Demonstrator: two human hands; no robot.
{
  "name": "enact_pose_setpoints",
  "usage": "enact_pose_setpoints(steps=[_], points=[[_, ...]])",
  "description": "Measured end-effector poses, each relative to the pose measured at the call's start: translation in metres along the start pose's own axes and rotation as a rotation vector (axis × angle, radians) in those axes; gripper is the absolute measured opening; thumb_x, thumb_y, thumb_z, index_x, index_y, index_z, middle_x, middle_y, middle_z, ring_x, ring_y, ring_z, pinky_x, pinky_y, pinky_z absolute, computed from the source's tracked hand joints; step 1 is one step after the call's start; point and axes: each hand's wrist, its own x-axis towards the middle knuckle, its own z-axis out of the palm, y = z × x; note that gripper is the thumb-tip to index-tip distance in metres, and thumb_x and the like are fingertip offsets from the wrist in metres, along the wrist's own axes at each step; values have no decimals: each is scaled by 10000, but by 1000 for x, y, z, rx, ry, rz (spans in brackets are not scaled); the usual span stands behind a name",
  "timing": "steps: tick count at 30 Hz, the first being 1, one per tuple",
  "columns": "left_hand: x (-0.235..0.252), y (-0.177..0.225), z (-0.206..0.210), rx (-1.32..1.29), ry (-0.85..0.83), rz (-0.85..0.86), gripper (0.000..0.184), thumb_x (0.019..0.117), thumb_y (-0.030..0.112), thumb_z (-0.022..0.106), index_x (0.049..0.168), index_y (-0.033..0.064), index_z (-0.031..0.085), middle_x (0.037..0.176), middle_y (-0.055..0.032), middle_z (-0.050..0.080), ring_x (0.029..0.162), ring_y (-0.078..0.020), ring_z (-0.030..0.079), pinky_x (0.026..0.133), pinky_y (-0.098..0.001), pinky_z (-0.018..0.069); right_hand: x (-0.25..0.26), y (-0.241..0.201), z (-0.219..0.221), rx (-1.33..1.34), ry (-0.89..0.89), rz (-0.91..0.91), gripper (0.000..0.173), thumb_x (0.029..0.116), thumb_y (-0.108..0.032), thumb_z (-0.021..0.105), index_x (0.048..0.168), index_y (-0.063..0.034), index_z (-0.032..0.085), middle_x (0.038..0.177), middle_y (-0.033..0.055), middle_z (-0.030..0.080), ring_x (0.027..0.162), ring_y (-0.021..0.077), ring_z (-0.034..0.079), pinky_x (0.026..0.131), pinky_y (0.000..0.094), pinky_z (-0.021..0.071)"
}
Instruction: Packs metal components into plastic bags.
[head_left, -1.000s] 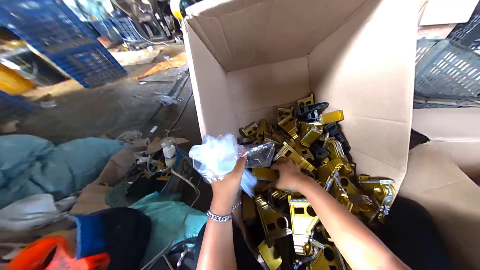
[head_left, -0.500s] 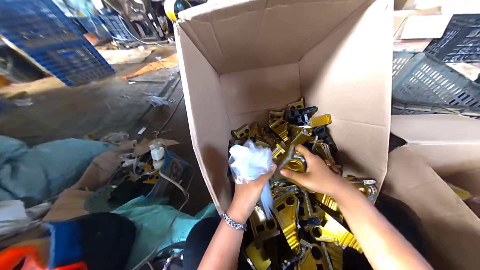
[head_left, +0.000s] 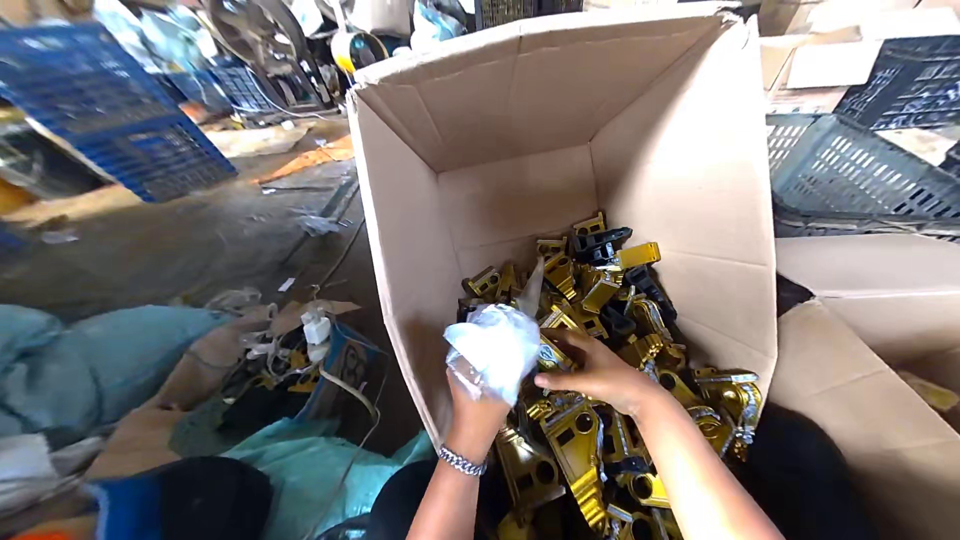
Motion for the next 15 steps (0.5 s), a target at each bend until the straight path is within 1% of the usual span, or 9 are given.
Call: enact_pose_setpoints(steps=[2, 4, 5, 6, 8, 10, 12, 14, 15], points=[[-2, 7, -3, 22, 45, 3, 651, 751, 180, 840, 1144, -251, 552, 1071, -242, 688, 1053, -119, 665, 970, -246, 516, -4, 12, 2, 129, 110, -115, 717, 780, -174, 833, 1422, -25, 549, 1340, 126, 620, 1180, 131, 614, 980, 286, 529], [-9, 24, -3, -21, 13, -1, 591, 788, 160, 768, 1138, -250, 525, 1049, -183, 661, 1036, 6, 618, 957, -143, 476, -1, 23, 10, 84, 289, -242, 770, 722, -216, 848, 1422, -54, 571, 1405, 155, 562, 1256, 184, 562, 1005, 314, 518], [-15, 33, -2, -29, -32, 19, 558, 810, 172, 756, 1123, -235, 539, 1047, -174, 663, 1044, 5, 619, 965, -146, 476, 0, 26, 14, 66, 345, -299, 806, 714, -225, 837, 1440, -28, 548, 1430, 189, 539, 1278, 210, 546, 1021, 329, 504], [-23, 40, 0, -11, -73, 69, 515, 805, 196, 758, 1083, -206, 595, 1032, -191, 686, 1044, -49, 643, 962, -190, 490, 1, 29, 16, 89, 361, -359, 831, 725, -198, 807, 1463, 32, 502, 1445, 216, 530, 1288, 199, 547, 1042, 317, 491], [-30, 40, 4, 20, -148, 159, 448, 816, 270, 753, 1027, -119, 683, 1026, -178, 718, 1053, -121, 658, 979, -242, 493, -2, 28, 19, 255, 306, -400, 800, 771, -86, 737, 1473, 124, 416, 1436, 203, 551, 1247, 91, 586, 1044, 229, 492], [-28, 30, 1, 69, -172, 68, 539, 778, 231, 779, 1079, -188, 624, 1027, -231, 700, 1036, -170, 676, 961, -285, 517, -10, 22, 22, 340, 344, -275, 726, 737, -29, 763, 1403, 107, 508, 1324, 153, 632, 1127, 59, 637, 957, 207, 532], [-19, 14, 1, 23, -115, -84, 605, 794, 184, 799, 1184, -212, 559, 1102, -233, 685, 1072, -151, 669, 984, -291, 528, -19, 22, 20, 298, 427, -223, 579, 743, -52, 826, 1277, 65, 636, 1237, 117, 685, 1068, 74, 671, 899, 222, 574], [-11, 14, 5, -108, -34, -185, 605, 799, 114, 814, 1243, -189, 534, 1148, -175, 678, 1094, -88, 650, 992, -244, 521, -21, 28, 19, 129, 557, -375, 433, 748, -119, 836, 1132, 39, 710, 1117, 86, 728, 997, 56, 695, 856, 201, 590], [-12, 18, 7, -182, -24, -215, 602, 794, 82, 815, 1254, -173, 521, 1149, -139, 675, 1092, -62, 645, 989, -226, 526, -19, 31, 18, 22, 623, -468, 382, 768, -159, 823, 1084, 22, 707, 1077, 70, 723, 979, 36, 687, 853, 182, 579]])
